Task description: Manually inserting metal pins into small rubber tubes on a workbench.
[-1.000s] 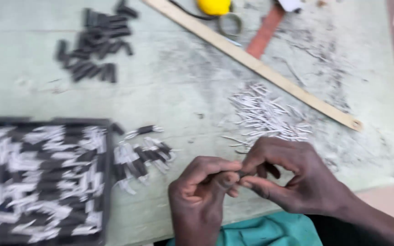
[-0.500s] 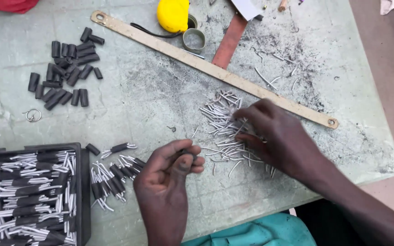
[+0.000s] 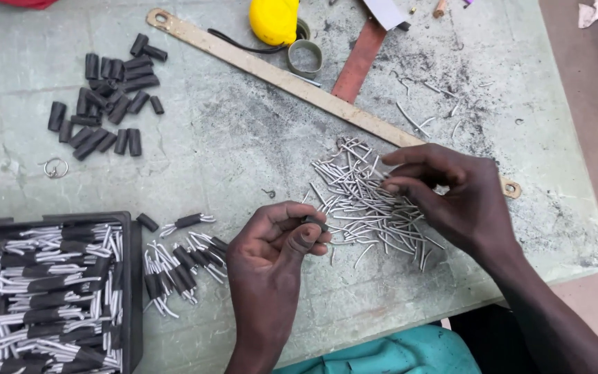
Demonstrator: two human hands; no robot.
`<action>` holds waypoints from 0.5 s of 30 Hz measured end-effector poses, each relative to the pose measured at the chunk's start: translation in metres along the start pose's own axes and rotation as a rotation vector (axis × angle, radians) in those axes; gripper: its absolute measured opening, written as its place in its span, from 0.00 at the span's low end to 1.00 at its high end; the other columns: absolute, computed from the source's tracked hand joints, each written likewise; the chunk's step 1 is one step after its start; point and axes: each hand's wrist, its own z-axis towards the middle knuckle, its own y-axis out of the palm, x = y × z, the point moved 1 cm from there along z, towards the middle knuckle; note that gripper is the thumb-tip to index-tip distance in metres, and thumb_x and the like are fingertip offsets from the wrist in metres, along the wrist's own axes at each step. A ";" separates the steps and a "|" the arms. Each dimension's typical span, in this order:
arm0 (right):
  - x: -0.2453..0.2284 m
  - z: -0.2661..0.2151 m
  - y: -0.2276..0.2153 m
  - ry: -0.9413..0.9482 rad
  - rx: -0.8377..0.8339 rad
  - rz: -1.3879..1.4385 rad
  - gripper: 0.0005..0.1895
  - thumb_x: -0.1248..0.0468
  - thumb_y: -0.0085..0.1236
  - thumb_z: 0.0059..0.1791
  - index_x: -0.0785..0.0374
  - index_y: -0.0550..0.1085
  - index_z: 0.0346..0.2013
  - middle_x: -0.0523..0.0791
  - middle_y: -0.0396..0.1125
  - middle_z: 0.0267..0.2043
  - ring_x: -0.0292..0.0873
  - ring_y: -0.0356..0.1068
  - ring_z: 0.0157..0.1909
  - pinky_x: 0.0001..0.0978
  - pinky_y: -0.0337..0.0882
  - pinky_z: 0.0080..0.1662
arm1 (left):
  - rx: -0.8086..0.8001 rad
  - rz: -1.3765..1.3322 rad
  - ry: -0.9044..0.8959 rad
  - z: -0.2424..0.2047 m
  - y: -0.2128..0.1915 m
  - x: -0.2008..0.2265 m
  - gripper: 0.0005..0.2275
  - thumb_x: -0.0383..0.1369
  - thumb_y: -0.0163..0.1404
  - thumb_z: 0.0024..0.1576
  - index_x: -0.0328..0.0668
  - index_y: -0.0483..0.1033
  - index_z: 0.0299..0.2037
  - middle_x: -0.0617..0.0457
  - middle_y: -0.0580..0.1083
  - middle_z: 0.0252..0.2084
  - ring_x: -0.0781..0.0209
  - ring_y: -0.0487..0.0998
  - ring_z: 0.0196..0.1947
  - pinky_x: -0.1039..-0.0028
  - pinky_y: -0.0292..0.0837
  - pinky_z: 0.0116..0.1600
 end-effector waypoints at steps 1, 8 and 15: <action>0.002 0.001 0.001 0.001 -0.006 0.000 0.14 0.73 0.65 0.47 0.67 0.78 0.48 0.47 0.79 0.39 0.37 0.81 0.38 0.22 0.80 0.41 | 0.005 -0.002 -0.003 0.001 -0.001 0.000 0.07 0.28 0.57 0.56 0.32 0.80 0.41 0.45 0.83 0.37 0.58 0.84 0.32 0.75 0.82 0.36; 0.013 -0.001 -0.001 -0.046 0.030 -0.001 0.11 0.76 0.63 0.48 0.69 0.79 0.46 0.50 0.77 0.45 0.41 0.79 0.44 0.26 0.81 0.47 | -0.005 -0.063 -0.033 0.003 -0.003 -0.004 0.07 0.25 0.57 0.56 0.30 0.80 0.42 0.43 0.82 0.38 0.56 0.84 0.36 0.74 0.83 0.39; -0.022 -0.013 -0.003 -0.034 0.087 0.062 0.04 0.74 0.64 0.48 0.70 0.79 0.38 0.49 0.77 0.33 0.37 0.77 0.28 0.20 0.78 0.31 | 0.034 -0.090 -0.045 0.003 -0.002 -0.007 0.08 0.27 0.58 0.54 0.30 0.80 0.40 0.42 0.82 0.35 0.57 0.84 0.32 0.73 0.83 0.38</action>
